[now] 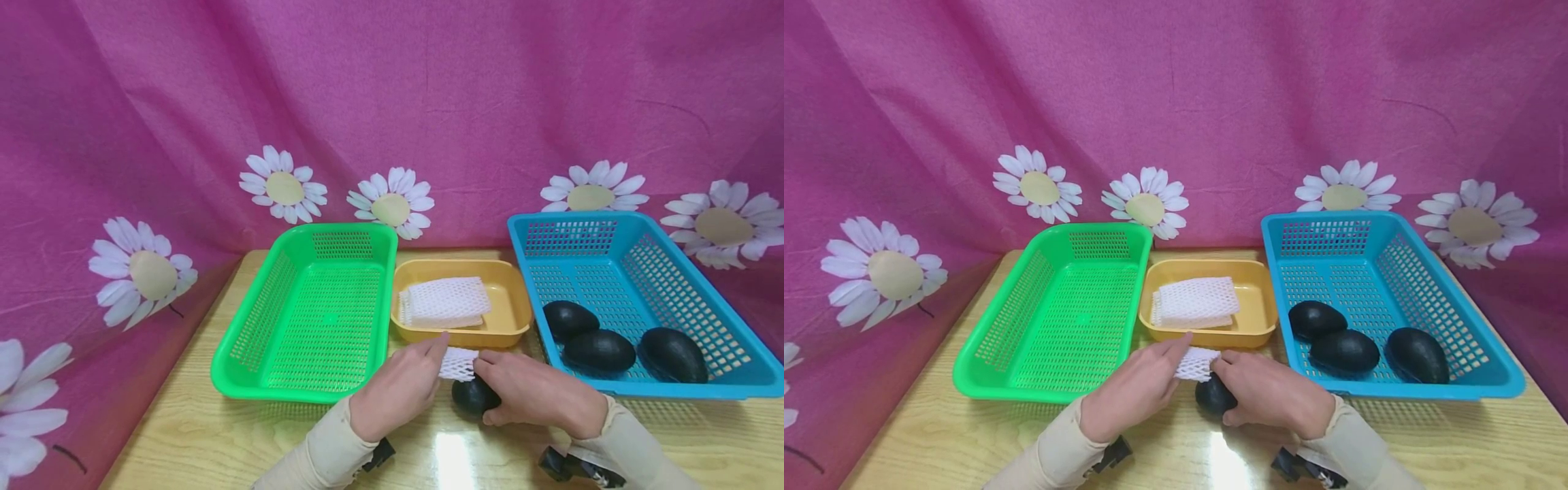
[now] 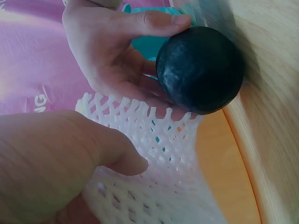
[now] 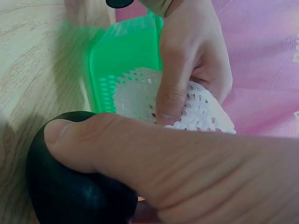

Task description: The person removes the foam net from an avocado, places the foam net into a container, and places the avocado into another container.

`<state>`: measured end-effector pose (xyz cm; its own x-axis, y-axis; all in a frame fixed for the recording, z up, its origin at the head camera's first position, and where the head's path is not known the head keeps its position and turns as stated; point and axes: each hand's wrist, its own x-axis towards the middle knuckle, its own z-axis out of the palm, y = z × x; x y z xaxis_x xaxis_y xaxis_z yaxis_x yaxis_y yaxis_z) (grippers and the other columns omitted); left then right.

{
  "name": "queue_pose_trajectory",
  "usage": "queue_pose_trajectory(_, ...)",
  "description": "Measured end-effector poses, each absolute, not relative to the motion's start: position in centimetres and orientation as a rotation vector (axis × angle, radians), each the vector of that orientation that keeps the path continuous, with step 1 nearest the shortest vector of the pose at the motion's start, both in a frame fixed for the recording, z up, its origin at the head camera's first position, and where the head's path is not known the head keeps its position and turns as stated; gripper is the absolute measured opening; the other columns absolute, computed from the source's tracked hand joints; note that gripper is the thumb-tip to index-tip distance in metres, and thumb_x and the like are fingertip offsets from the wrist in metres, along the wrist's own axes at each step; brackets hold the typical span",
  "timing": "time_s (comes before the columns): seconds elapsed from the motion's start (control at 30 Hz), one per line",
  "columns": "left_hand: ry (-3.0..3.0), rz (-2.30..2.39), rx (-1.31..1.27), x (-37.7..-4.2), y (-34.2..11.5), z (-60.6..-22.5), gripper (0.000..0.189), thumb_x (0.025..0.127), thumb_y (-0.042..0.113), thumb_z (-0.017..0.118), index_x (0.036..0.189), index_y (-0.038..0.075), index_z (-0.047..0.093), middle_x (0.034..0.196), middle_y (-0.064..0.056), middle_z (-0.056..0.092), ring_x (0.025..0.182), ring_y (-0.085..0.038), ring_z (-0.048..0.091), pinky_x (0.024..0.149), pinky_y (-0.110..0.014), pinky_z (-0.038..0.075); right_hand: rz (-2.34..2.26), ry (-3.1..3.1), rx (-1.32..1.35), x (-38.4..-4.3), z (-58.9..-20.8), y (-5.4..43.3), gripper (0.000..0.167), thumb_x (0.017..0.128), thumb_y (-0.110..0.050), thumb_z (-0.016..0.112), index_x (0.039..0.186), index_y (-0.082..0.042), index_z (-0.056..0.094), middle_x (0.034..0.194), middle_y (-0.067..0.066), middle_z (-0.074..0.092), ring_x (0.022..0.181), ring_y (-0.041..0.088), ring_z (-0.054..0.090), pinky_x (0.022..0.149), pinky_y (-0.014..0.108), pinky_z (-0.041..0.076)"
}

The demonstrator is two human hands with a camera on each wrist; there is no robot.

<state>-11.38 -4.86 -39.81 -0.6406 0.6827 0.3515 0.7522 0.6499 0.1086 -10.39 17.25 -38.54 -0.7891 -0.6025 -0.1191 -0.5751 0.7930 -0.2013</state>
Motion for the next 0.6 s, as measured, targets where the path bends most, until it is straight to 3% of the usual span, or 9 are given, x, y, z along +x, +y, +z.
queue_pose_trajectory(0.33,-2.578,-0.359,-1.157,-11.39,-4.83,-39.74,0.046,0.094,0.002,0.065,0.139,-0.006,0.059,0.123,-0.011,0.075,0.106,-0.019,0.075,0.085,-0.029,0.063,-0.236,2.790,-0.871,-10.29,-38.42,17.03,0.055,0.071,-0.034,0.094,0.110,-0.009,0.065,0.105,-0.002,0.066,0.086,0.012,0.061,0.077,0.037,0.055)
queue_pose_trajectory(0.6,-2.556,-0.376,-1.165,-11.33,-4.93,-39.54,0.047,0.093,0.001,0.067,0.138,-0.006,0.059,0.116,-0.010,0.076,0.099,-0.018,0.075,0.079,-0.027,0.063,-0.263,2.742,-0.847,-10.19,-38.58,16.71,0.064,0.072,-0.032,0.094,0.121,-0.002,0.066,0.118,0.006,0.068,0.097,0.017,0.066,0.086,0.039,0.059)
